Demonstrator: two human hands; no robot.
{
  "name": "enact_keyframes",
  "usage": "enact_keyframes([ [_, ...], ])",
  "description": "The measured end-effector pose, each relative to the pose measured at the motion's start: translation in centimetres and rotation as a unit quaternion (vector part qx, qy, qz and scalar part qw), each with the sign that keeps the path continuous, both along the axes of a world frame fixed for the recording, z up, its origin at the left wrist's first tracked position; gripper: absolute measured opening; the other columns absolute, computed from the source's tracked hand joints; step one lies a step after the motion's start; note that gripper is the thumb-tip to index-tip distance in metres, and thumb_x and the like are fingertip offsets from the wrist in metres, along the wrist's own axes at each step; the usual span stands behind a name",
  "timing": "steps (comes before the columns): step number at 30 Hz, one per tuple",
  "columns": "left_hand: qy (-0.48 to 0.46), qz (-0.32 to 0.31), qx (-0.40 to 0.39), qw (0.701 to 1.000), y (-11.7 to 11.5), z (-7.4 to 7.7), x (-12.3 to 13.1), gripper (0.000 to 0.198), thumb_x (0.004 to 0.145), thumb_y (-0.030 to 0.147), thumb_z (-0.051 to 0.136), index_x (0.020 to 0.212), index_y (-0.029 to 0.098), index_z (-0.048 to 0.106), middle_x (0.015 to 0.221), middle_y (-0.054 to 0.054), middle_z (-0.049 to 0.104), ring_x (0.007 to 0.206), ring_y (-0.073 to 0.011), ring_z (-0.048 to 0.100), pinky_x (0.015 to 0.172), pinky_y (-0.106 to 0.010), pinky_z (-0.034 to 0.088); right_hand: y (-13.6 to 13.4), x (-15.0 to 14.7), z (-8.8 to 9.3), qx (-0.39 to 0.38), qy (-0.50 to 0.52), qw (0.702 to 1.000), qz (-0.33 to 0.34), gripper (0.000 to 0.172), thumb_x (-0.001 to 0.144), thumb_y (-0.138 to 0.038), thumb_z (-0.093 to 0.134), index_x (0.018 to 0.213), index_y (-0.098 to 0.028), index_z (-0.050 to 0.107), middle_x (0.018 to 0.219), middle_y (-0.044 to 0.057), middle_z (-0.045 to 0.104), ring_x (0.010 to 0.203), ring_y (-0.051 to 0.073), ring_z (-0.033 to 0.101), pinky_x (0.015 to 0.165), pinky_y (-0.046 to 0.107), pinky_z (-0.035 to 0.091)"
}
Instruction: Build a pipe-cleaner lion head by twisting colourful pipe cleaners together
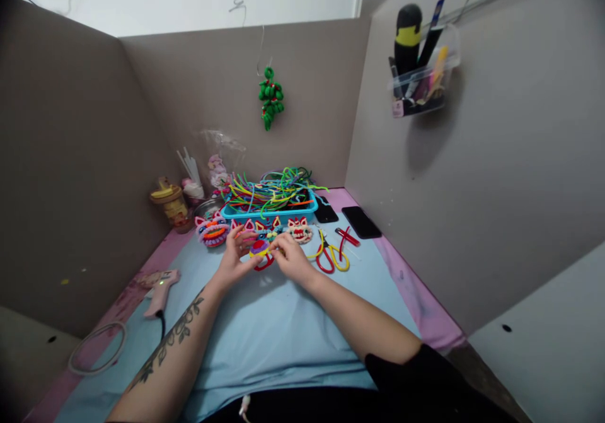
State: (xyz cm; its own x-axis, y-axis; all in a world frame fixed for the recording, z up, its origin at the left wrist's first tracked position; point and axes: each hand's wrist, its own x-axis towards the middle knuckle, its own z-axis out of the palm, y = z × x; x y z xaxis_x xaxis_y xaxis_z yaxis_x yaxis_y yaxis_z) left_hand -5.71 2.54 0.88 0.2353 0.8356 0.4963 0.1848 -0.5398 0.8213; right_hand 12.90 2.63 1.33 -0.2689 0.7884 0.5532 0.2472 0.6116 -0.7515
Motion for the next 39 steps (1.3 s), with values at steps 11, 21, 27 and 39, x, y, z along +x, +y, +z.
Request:
enact_keyframes([
  [11, -0.031, -0.026, -0.021, 0.999, 0.1, 0.0, -0.2, 0.082, 0.069, 0.025, 0.070, 0.131, 0.029, 0.017, 0.123, -0.013, 0.046, 0.108, -0.0229, 0.054, 0.091, -0.045, 0.044, 0.0, 0.0, 0.1, -0.030, 0.014, 0.999, 0.034, 0.010, 0.082, -0.020, 0.053, 0.074, -0.018, 0.058, 0.087, 0.003, 0.051, 0.084, 0.015, 0.051, 0.077, 0.030, 0.041],
  [21, 0.091, 0.075, 0.163, 0.980, -0.3, 1.1, -0.5, 0.029, 0.072, 0.024, 0.068, 0.098, 0.020, 0.057, 0.096, -0.007, 0.060, 0.092, -0.0191, 0.058, 0.082, -0.035, 0.046, 0.7, -0.1, -0.8, -0.054, 0.029, 0.998, 0.020, 0.010, 0.081, -0.021, 0.054, 0.072, -0.018, 0.058, 0.085, 0.002, 0.052, 0.084, 0.015, 0.052, 0.079, 0.030, 0.040],
  [27, 0.157, 0.083, 0.229, 0.957, -0.5, 1.6, -0.4, 0.008, 0.074, 0.024, 0.066, 0.079, 0.019, 0.064, 0.076, -0.003, 0.058, 0.074, -0.0155, 0.055, 0.068, -0.029, 0.045, 0.7, -0.1, -0.8, -0.040, 0.023, 0.999, 0.015, 0.008, 0.080, -0.019, 0.054, 0.074, -0.018, 0.059, 0.086, 0.002, 0.052, 0.085, 0.015, 0.051, 0.080, 0.031, 0.041],
  [39, 0.153, 0.071, 0.156, 0.973, -0.6, 1.7, -0.1, 0.012, 0.075, 0.031, 0.065, 0.077, 0.019, 0.063, 0.076, -0.004, 0.061, 0.075, -0.0172, 0.056, 0.068, -0.031, 0.045, -0.3, 0.3, -0.1, 0.112, -0.115, 0.987, -0.024, 0.016, 0.083, -0.014, 0.049, 0.082, -0.020, 0.063, 0.092, 0.006, 0.051, 0.086, 0.018, 0.050, 0.078, 0.033, 0.042],
])
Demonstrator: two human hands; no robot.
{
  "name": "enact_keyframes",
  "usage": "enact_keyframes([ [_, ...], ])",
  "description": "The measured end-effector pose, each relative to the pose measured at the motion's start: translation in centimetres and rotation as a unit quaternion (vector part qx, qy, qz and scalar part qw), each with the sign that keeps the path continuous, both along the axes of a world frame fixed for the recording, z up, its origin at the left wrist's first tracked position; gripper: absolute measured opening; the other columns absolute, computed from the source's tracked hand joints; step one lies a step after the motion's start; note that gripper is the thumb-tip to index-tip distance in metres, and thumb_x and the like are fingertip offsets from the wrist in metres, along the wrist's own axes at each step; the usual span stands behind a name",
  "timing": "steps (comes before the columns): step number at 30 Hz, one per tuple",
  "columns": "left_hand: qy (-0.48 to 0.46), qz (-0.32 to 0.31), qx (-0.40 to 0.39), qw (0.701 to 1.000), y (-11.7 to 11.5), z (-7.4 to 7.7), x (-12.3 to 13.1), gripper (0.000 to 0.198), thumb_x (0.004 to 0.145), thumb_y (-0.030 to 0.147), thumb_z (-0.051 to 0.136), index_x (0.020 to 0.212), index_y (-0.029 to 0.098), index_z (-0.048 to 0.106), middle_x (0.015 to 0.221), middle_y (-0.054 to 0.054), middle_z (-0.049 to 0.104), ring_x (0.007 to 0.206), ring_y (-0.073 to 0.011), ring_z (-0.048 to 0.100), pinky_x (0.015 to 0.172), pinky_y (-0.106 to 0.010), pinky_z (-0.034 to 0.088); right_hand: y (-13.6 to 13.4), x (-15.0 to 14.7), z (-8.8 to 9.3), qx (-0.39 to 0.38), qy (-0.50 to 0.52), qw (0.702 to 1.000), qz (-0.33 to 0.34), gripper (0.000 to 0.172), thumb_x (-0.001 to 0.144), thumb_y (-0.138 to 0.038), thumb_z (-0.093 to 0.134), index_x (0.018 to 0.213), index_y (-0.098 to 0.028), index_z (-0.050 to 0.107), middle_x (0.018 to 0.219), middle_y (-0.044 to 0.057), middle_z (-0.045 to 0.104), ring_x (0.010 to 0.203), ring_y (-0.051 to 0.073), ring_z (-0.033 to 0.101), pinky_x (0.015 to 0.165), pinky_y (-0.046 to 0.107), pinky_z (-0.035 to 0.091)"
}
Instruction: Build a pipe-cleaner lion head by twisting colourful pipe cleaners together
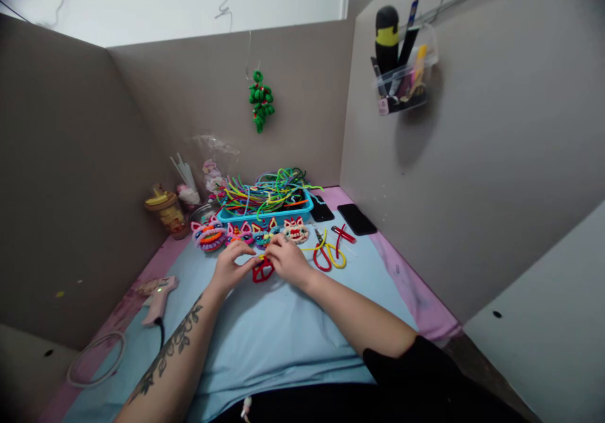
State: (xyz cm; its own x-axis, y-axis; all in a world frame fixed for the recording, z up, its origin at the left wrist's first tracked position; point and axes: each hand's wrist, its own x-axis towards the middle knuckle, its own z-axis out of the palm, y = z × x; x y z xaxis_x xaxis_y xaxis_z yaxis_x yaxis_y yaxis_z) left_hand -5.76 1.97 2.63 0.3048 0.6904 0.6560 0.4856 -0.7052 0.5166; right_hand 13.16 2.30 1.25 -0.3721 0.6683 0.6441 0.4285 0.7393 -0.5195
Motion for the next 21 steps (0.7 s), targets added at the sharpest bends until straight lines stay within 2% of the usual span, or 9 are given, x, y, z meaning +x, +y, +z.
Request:
enact_keyframes([
  [6, -0.029, 0.029, -0.043, 0.998, 0.1, -0.2, 0.4, 0.017, 0.072, 0.035, 0.066, 0.074, 0.019, 0.061, 0.071, -0.002, 0.058, 0.069, -0.0160, 0.054, 0.063, -0.028, 0.043, -0.2, -0.1, -0.2, 0.050, -0.070, 0.996, -0.028, 0.016, 0.082, -0.014, 0.049, 0.082, -0.021, 0.063, 0.094, 0.008, 0.054, 0.088, 0.020, 0.049, 0.078, 0.035, 0.040],
  [12, -0.054, 0.049, -0.076, 0.994, 0.2, -0.3, 0.5, 0.018, 0.070, 0.034, 0.067, 0.073, 0.018, 0.060, 0.069, 0.000, 0.056, 0.066, -0.0142, 0.051, 0.062, -0.027, 0.041, 0.0, -0.1, -0.3, 0.040, -0.078, 0.996, -0.037, 0.016, 0.084, -0.012, 0.046, 0.085, -0.020, 0.060, 0.092, 0.007, 0.055, 0.085, 0.020, 0.050, 0.077, 0.033, 0.040],
  [15, -0.095, 0.052, -0.118, 0.987, 0.5, -0.7, 0.3, 0.023, 0.069, 0.035, 0.067, 0.083, 0.018, 0.060, 0.076, -0.001, 0.058, 0.072, -0.0152, 0.054, 0.068, -0.029, 0.043, 0.1, -0.2, -0.5, 0.014, -0.063, 0.997, -0.038, 0.015, 0.083, -0.011, 0.045, 0.086, -0.020, 0.057, 0.087, 0.006, 0.055, 0.083, 0.019, 0.051, 0.074, 0.031, 0.041],
  [18, -0.163, -0.001, -0.217, 0.962, 0.9, -1.2, 0.0, 0.045, 0.067, 0.037, 0.069, 0.105, 0.019, 0.054, 0.104, -0.008, 0.059, 0.095, -0.0203, 0.057, 0.078, -0.033, 0.045, 0.2, -0.2, -0.5, -0.015, -0.031, 0.998, -0.046, 0.014, 0.083, -0.010, 0.044, 0.084, -0.020, 0.055, 0.083, 0.005, 0.054, 0.079, 0.017, 0.051, 0.070, 0.028, 0.041],
  [21, -0.188, -0.085, -0.350, 0.913, 0.8, -1.4, -0.2, 0.056, 0.072, 0.044, 0.064, 0.120, 0.022, 0.045, 0.124, -0.013, 0.052, 0.108, -0.0236, 0.054, 0.083, -0.036, 0.046, 0.3, -0.1, -0.6, -0.012, -0.012, 0.999, -0.033, 0.014, 0.083, -0.010, 0.044, 0.083, -0.020, 0.053, 0.082, 0.004, 0.053, 0.078, 0.017, 0.051, 0.070, 0.029, 0.042],
])
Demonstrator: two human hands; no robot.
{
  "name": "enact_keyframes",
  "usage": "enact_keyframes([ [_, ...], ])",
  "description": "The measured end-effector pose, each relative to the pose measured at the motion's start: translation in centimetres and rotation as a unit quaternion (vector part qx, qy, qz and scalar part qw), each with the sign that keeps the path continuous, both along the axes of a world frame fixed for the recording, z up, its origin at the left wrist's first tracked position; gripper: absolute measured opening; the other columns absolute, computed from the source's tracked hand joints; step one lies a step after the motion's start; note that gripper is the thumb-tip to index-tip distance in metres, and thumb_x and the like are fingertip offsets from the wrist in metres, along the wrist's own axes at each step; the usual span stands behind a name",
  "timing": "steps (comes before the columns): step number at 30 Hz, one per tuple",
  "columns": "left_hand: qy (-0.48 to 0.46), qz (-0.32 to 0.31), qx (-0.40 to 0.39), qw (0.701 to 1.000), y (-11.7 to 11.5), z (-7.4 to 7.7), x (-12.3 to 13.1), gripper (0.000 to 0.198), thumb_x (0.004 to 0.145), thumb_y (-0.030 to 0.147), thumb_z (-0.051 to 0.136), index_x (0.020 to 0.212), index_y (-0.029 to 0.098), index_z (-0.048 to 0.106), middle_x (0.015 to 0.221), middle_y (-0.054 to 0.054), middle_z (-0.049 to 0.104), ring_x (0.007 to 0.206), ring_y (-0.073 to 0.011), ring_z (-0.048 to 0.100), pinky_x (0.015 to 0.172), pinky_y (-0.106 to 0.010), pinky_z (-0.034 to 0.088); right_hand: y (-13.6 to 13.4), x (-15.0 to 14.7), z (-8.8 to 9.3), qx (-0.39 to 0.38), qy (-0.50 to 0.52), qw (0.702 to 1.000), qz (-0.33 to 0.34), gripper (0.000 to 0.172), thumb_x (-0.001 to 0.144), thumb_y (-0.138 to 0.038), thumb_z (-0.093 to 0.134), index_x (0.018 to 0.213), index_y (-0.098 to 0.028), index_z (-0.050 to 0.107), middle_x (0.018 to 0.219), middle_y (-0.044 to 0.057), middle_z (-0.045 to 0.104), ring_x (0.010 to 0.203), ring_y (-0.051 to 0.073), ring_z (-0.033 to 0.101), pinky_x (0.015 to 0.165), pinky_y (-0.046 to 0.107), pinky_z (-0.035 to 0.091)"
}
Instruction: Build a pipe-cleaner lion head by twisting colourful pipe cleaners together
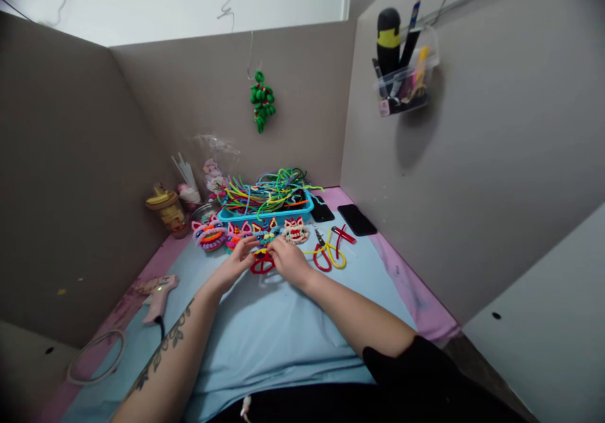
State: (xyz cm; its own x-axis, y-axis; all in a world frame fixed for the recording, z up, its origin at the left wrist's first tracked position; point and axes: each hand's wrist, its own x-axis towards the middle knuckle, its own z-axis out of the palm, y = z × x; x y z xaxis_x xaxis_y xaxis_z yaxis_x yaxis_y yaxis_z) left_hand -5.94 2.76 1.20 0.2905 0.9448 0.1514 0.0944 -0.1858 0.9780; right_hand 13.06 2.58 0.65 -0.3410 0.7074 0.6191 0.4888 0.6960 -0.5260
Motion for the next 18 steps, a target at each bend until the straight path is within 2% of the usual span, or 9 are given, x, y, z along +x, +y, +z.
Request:
enact_keyframes([
  [3, -0.032, -0.074, -0.089, 0.993, -0.6, 0.3, 0.0, 0.058, 0.076, 0.049, 0.058, 0.127, 0.027, 0.040, 0.129, -0.012, 0.051, 0.108, -0.0233, 0.055, 0.082, -0.036, 0.048, 0.0, 0.1, -0.1, 0.019, 0.009, 0.999, 0.025, 0.015, 0.083, -0.010, 0.043, 0.085, -0.021, 0.052, 0.083, 0.005, 0.053, 0.080, 0.018, 0.051, 0.072, 0.031, 0.042],
  [7, -0.079, -0.130, -0.132, 0.979, -1.1, 0.7, 0.1, 0.066, 0.073, 0.044, 0.065, 0.131, 0.029, 0.037, 0.121, -0.009, 0.058, 0.105, -0.0237, 0.058, 0.083, -0.036, 0.047, -0.2, 0.1, -0.1, 0.048, -0.001, 0.997, 0.060, 0.018, 0.083, -0.009, 0.041, 0.089, -0.021, 0.053, 0.087, 0.007, 0.054, 0.086, 0.020, 0.050, 0.078, 0.035, 0.043],
  [11, -0.093, -0.120, -0.119, 0.981, -1.0, 0.8, 0.4, 0.072, 0.071, 0.034, 0.070, 0.134, 0.024, 0.036, 0.113, -0.011, 0.061, 0.103, -0.0247, 0.059, 0.087, -0.039, 0.045, -0.2, 0.2, 0.0, 0.067, -0.008, 0.995, 0.073, 0.019, 0.084, -0.011, 0.041, 0.092, -0.021, 0.055, 0.090, 0.008, 0.054, 0.089, 0.021, 0.050, 0.080, 0.037, 0.043],
  [18, -0.109, -0.071, -0.060, 0.990, -0.8, 1.3, 0.4, 0.080, 0.065, 0.025, 0.075, 0.134, 0.024, 0.034, 0.121, -0.013, 0.055, 0.114, -0.0264, 0.051, 0.094, -0.043, 0.042, -0.1, 0.3, -0.1, 0.049, 0.014, 0.995, 0.085, 0.017, 0.086, -0.015, 0.044, 0.095, -0.021, 0.057, 0.090, 0.007, 0.054, 0.088, 0.019, 0.052, 0.080, 0.035, 0.045],
])
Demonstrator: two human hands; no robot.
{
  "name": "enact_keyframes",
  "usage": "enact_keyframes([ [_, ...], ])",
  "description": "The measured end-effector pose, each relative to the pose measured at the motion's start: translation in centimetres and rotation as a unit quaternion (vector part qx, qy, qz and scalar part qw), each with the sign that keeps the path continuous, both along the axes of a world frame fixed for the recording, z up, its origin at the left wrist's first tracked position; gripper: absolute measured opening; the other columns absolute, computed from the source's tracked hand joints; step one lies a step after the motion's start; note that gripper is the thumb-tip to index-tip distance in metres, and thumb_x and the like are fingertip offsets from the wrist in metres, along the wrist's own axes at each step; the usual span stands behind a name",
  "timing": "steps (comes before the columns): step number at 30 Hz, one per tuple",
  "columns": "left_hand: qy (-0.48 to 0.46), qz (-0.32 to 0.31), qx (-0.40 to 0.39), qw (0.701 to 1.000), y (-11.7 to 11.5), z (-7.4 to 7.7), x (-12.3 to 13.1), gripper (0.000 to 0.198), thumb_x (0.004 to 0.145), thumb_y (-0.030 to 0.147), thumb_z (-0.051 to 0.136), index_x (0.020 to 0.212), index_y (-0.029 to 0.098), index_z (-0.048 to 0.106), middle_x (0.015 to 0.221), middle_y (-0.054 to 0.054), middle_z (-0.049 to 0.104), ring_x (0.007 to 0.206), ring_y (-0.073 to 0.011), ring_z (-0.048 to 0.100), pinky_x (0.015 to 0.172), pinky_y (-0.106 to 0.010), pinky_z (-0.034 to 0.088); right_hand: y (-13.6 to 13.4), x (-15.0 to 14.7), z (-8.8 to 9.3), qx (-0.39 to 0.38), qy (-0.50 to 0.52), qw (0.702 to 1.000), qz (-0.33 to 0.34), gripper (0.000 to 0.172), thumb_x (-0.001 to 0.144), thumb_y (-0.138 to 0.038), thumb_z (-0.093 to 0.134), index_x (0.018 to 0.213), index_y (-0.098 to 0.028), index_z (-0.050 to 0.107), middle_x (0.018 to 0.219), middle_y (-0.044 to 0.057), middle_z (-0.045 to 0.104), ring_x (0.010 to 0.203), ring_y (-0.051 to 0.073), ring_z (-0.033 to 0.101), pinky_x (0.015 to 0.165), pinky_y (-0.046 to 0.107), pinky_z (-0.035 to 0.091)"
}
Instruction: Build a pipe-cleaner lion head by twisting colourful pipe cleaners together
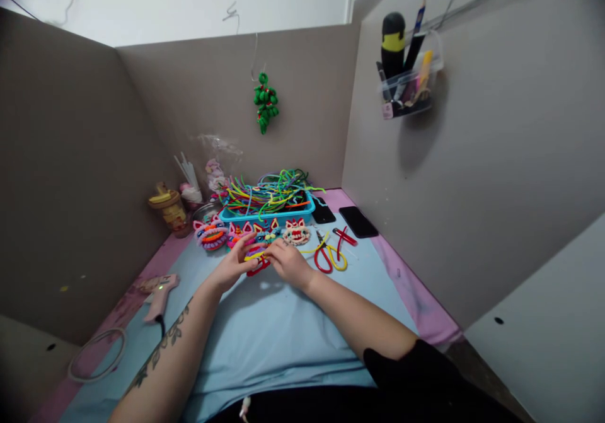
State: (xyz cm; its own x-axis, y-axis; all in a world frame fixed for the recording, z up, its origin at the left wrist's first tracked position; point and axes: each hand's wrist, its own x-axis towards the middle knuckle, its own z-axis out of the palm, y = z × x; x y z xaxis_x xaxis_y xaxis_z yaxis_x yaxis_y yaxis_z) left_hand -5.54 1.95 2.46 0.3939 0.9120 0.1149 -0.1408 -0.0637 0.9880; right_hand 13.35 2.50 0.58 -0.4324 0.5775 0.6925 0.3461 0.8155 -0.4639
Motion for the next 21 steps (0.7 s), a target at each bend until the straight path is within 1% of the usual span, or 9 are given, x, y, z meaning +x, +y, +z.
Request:
enact_keyframes([
  [5, 0.001, 0.001, 0.032, 0.999, 0.0, -0.2, 0.2, 0.080, 0.064, 0.022, 0.075, 0.133, 0.026, 0.035, 0.123, -0.012, 0.053, 0.118, -0.0270, 0.047, 0.094, -0.044, 0.044, -0.2, -0.3, 0.2, -0.050, 0.045, 0.998, 0.001, 0.014, 0.086, -0.017, 0.046, 0.089, -0.021, 0.059, 0.085, 0.005, 0.054, 0.083, 0.017, 0.053, 0.075, 0.033, 0.045],
  [8, -0.006, 0.005, 0.033, 0.999, 0.0, -0.3, 0.4, 0.079, 0.063, 0.020, 0.075, 0.131, 0.025, 0.035, 0.124, -0.012, 0.052, 0.121, -0.0275, 0.045, 0.094, -0.044, 0.044, -0.2, -0.5, 0.2, -0.066, 0.065, 0.996, -0.004, 0.012, 0.085, -0.017, 0.048, 0.086, -0.021, 0.060, 0.084, 0.004, 0.054, 0.081, 0.017, 0.052, 0.073, 0.031, 0.044],
  [12, -0.008, 0.012, 0.035, 0.999, 0.1, -0.5, 0.4, 0.072, 0.065, 0.021, 0.074, 0.126, 0.024, 0.037, 0.126, -0.013, 0.051, 0.124, -0.0280, 0.042, 0.093, -0.043, 0.044, -0.3, -0.8, 0.3, -0.099, 0.088, 0.991, -0.016, 0.011, 0.084, -0.018, 0.049, 0.080, -0.020, 0.060, 0.080, 0.003, 0.054, 0.076, 0.015, 0.052, 0.069, 0.029, 0.043],
  [21, 0.018, 0.016, 0.062, 0.998, 0.2, -0.7, 0.4, 0.067, 0.068, 0.025, 0.072, 0.124, 0.023, 0.035, 0.125, -0.014, 0.051, 0.122, -0.0268, 0.044, 0.092, -0.042, 0.044, -0.5, -1.1, 0.9, -0.149, 0.120, 0.981, -0.016, 0.011, 0.080, -0.018, 0.053, 0.071, -0.018, 0.059, 0.075, 0.001, 0.054, 0.073, 0.014, 0.052, 0.066, 0.027, 0.042],
])
